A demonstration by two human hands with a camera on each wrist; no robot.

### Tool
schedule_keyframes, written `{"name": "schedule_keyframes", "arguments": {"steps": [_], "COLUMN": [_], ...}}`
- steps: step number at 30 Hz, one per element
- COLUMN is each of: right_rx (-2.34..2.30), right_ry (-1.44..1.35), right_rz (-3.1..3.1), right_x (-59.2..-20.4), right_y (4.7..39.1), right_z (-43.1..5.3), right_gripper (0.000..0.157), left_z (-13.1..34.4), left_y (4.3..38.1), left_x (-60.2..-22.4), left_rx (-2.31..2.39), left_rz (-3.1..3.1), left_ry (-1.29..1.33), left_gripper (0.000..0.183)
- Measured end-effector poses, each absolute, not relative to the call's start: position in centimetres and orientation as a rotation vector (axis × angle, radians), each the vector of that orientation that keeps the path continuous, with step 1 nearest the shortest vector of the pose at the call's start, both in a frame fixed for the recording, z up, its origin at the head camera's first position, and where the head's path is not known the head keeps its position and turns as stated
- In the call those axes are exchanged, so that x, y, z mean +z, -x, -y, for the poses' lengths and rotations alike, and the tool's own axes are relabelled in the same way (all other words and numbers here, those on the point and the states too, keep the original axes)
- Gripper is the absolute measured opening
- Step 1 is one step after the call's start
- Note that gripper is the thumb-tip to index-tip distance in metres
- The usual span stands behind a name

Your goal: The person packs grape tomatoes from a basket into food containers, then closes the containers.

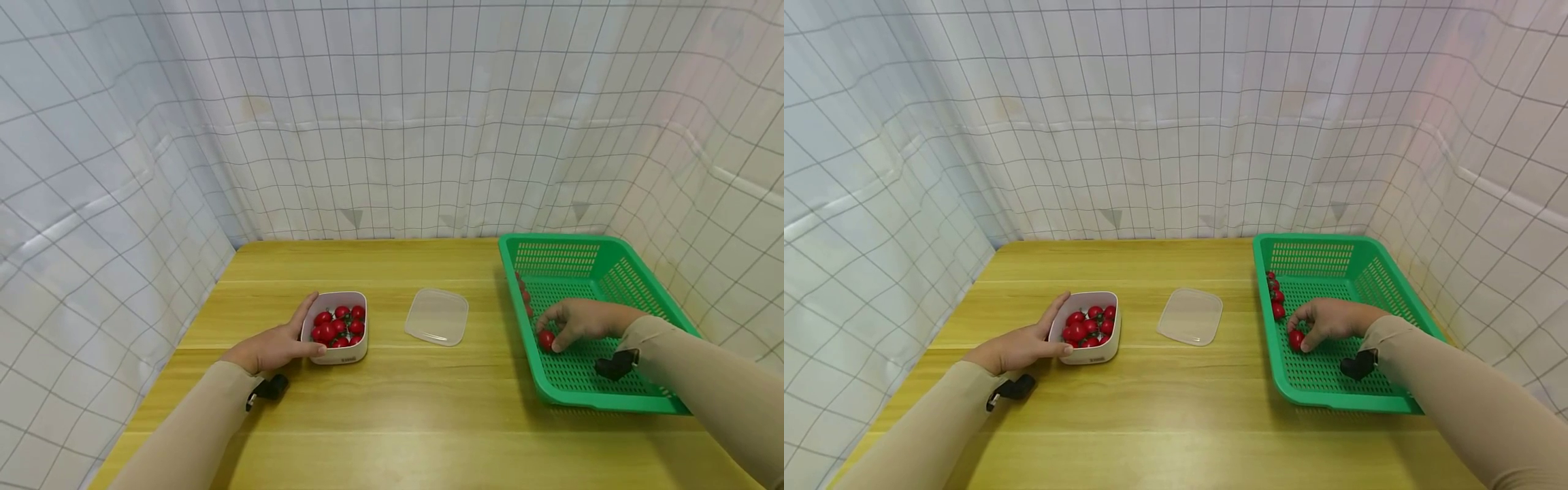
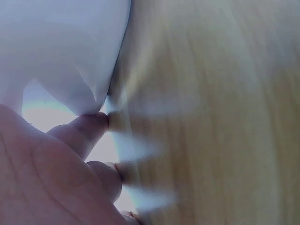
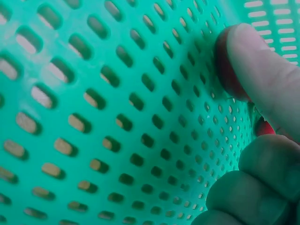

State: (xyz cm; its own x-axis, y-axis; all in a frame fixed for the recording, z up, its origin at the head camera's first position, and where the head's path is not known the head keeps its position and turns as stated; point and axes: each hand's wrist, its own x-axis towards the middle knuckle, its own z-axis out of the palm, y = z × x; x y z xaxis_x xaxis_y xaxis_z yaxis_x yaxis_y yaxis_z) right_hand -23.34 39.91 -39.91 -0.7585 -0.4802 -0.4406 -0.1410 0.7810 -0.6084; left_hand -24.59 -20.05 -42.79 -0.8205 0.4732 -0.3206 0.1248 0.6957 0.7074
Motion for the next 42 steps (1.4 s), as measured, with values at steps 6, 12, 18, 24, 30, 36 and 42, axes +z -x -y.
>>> {"name": "schedule_keyframes", "arguments": {"steps": [6, 12, 18, 24, 30, 36, 42], "right_rx": [-0.744, -0.727, -0.708, -0.726, -0.8, -0.833, -0.827], "right_ry": [0.476, 0.469, 0.473, 0.432, 0.427, 0.465, 0.481], "right_rz": [-2.377, -2.403, -2.448, -2.512, -2.567, -2.642, -2.675], "right_x": [-39.8, -39.6, -38.6, -36.7, -34.2, -31.6, -29.3], "right_y": [23.3, 23.1, 23.2, 23.3, 23.6, 24.1, 25.1], "right_z": [-40.0, -40.0, -40.0, -40.5, -40.1, -38.5, -35.2], "right_gripper": [0.045, 0.046, 0.044, 0.052, 0.049, 0.039, 0.034], "left_z": [20.1, 20.0, 20.1, 20.1, 20.1, 20.2, 20.1], "left_y": [24.5, 24.5, 24.5, 24.6, 24.5, 24.5, 24.4], "left_x": [-42.8, -42.7, -42.9, -42.9, -42.7, -42.6, -42.6], "left_rx": [0.95, 0.95, 0.969, 0.982, 0.962, 0.934, 0.923], "left_rz": [-2.424, -2.418, -2.409, -2.397, -2.409, -2.423, -2.431], "left_ry": [-0.452, -0.448, -0.448, -0.442, -0.438, -0.445, -0.45], "left_gripper": [0.12, 0.12, 0.119, 0.119, 0.12, 0.119, 0.118]}}
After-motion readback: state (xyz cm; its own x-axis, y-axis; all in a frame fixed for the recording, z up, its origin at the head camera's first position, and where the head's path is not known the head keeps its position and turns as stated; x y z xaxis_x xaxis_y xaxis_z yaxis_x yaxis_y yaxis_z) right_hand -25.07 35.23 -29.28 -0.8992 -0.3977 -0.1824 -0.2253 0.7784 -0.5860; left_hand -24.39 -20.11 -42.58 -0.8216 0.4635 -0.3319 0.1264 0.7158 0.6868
